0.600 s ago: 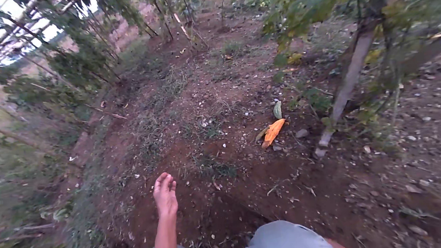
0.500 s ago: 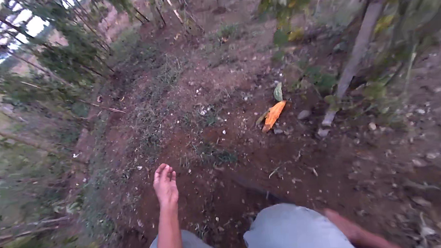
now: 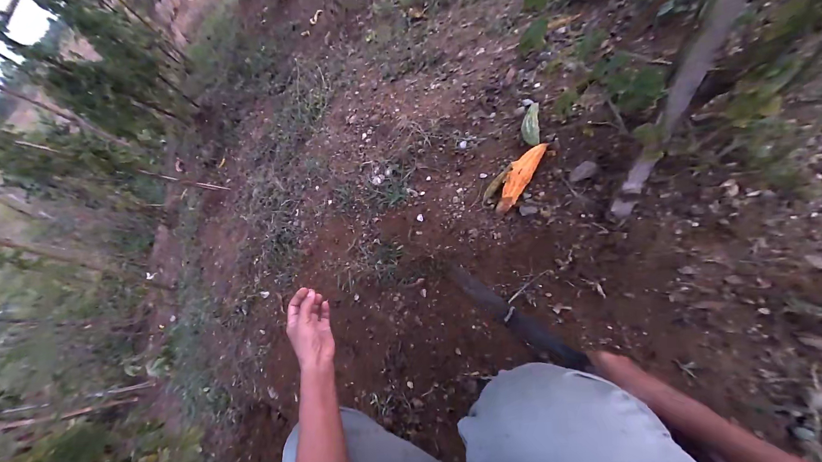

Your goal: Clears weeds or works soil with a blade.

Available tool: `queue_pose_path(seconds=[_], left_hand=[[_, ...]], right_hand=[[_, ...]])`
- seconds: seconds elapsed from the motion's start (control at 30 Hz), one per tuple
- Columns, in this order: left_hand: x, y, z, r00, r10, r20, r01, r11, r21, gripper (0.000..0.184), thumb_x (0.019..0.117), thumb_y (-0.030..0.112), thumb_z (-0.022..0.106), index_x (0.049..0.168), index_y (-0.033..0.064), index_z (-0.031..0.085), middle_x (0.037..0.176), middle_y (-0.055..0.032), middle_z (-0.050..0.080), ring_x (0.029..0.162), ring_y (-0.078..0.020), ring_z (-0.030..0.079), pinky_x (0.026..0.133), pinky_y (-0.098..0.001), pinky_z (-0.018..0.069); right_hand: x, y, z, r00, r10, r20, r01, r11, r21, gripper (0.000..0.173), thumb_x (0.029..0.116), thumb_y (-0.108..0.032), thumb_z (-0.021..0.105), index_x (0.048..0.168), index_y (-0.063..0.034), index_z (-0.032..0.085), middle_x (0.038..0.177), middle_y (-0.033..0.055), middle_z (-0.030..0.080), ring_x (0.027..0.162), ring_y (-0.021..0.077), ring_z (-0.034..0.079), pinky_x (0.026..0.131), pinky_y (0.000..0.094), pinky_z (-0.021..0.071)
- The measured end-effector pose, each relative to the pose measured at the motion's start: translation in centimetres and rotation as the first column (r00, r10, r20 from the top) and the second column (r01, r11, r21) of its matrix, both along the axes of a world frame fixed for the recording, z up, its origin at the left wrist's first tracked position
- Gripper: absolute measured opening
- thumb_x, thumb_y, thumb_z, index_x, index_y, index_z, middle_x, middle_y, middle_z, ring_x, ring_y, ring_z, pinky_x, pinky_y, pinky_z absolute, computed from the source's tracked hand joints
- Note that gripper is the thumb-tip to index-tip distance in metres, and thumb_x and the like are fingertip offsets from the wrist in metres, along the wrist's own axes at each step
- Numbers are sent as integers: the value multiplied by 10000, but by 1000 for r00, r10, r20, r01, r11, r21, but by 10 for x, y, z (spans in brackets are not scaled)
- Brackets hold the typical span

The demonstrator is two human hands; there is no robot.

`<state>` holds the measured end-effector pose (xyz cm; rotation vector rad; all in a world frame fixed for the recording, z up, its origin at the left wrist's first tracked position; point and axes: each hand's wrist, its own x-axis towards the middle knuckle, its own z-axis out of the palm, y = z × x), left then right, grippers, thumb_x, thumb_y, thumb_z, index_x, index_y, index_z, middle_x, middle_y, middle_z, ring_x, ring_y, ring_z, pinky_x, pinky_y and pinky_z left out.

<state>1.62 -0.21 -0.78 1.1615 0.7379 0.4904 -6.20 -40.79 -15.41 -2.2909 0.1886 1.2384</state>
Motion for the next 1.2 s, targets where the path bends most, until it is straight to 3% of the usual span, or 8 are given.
queue_pose_path(seconds=[0.2,0.3,0.37,0.43,0.57,0.7,0.9,1.2], left_hand=[[1,0,3,1000,-8,21,8,1000,4,122,1020,2,513,1105,73,565,914,-1,635,746,-83,640,710,-252,574],[3,-1,2,1000,-7,25,7,1000,-1,119,1023,4,513,1108,71,561,921,-3,630,747,-85,635,709,-247,569],[2,-1,2,1000,-7,23,7,1000,-4,115,1020,2,516,1098,70,567,907,-7,636,738,-89,639,705,-247,570],[2,-1,3,1000,-11,25,11,1000,-4,110,1019,2,518,1085,70,573,901,-10,641,732,-87,640,693,-243,571],[0,1,4,999,-4,36,4,1000,-8,113,1017,-1,518,1084,75,567,909,-3,640,733,-85,643,694,-241,574],[0,-2,7,999,-2,33,2,1000,-2,121,1019,3,515,1101,76,566,922,-5,635,747,-84,641,710,-245,573],[4,-8,3,1000,-11,22,11,1000,-7,109,1014,-3,527,1092,62,568,902,-14,629,733,-82,634,695,-236,568],[-2,0,6,999,19,35,-20,1000,15,113,1016,1,521,1094,70,564,913,-5,632,741,-88,636,708,-249,571]], right_hand=[[30,5,14,762,-648,-9,605,707,367,206,995,-79,653,1143,11,542,632,14,535,447,102,534,468,275,522],[19,19,-23,835,-532,142,475,826,302,256,929,-81,708,1115,59,599,718,102,622,575,183,629,571,348,564],[8,18,-24,985,-155,71,148,985,93,450,969,-217,721,1280,89,612,1171,306,676,1122,429,664,989,583,504],[4,7,-16,999,42,20,-43,999,9,491,985,-264,698,1341,54,584,1286,333,626,1247,494,592,1048,648,449],[18,-22,6,984,-149,95,143,988,62,396,959,-133,714,1292,50,606,1078,304,680,977,460,680,881,634,528],[32,2,-5,802,-589,105,525,777,348,200,970,-58,656,1123,26,556,636,37,557,456,123,561,478,296,536],[27,10,-46,997,74,31,-76,996,55,456,919,-265,761,1232,45,641,1157,293,681,1106,452,664,961,638,505],[84,1,-14,805,-586,93,521,773,362,272,984,-68,629,1215,36,530,688,46,565,487,123,567,504,299,544]])
